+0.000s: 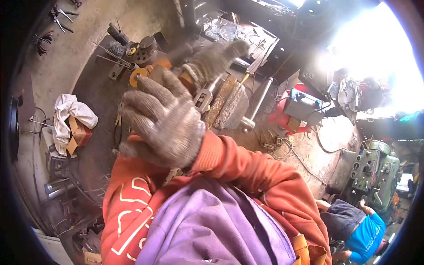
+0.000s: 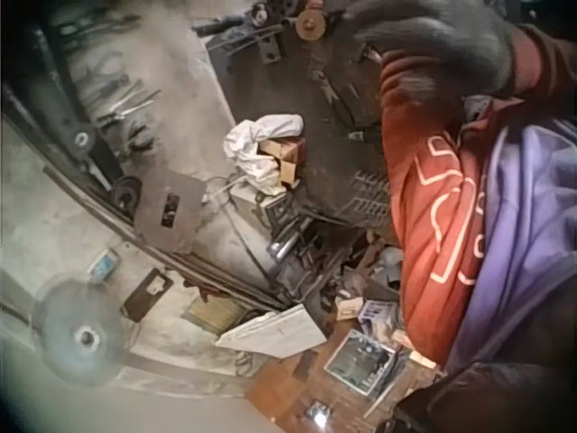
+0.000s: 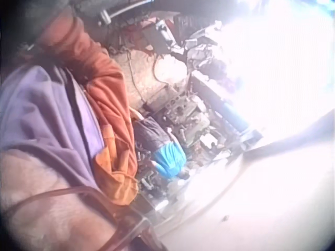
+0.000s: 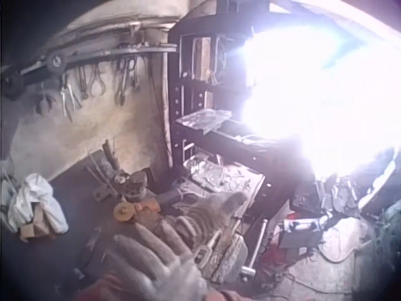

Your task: The person uses a tap and die handle to create internal threads in a metal pipe held in a vise, then uses a drill to enlarge a hole in a metal rod, and finally checks the fit of the threaded pipe with the rod.

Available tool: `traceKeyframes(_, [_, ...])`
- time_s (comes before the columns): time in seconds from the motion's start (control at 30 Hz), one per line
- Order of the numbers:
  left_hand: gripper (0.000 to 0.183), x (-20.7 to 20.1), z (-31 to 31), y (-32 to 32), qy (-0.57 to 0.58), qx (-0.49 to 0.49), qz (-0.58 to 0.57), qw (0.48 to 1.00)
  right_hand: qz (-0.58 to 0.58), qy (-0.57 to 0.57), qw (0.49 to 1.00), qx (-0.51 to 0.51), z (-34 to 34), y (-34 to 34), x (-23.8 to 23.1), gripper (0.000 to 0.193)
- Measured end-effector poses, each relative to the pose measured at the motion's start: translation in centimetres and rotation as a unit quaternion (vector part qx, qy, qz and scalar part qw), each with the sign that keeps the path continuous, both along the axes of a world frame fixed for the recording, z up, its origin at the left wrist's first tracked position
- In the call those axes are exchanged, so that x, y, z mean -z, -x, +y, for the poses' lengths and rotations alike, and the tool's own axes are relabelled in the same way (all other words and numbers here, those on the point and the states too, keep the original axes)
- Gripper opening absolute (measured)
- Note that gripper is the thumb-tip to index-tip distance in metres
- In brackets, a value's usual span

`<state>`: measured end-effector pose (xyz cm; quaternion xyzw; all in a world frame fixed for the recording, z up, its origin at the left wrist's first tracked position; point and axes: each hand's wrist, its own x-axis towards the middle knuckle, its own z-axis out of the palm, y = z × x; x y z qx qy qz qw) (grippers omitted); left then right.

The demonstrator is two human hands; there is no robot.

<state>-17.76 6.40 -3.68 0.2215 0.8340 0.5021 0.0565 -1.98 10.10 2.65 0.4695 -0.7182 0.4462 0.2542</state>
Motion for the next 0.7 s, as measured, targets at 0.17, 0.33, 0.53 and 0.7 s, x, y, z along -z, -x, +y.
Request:
traceKeyframes(0.17, [0.063, 2.2, -8.0, -6.4, 0.184, -0.114, 0.313, 0.925, 0.079, -0.031, 0.996, 0.032, 2.9, 5.7, -1.3, 0.057])
traceKeyframes(0.33, [0.051, -2.5, -6.2, -19.0, -0.223, -0.165, 0.082, 0.957, -0.130, -0.307, 0.935, 0.119, 4.4, 14.3, -2.4, 0.046])
traceKeyframes(0.53, [0.029, -1.8, -6.5, -18.4, -0.016, -0.259, 0.258, 0.930, -0.346, -0.306, 0.866, -0.191, 8.1, 16.3, 0.9, 0.082])
traceKeyframes(0.7, [0.045, -1.1, -8.8, -6.6, -0.028, -0.147, 0.227, 0.962, -0.299, 0.022, 0.952, -0.057, 11.1, 4.8, 1.0, 0.094])
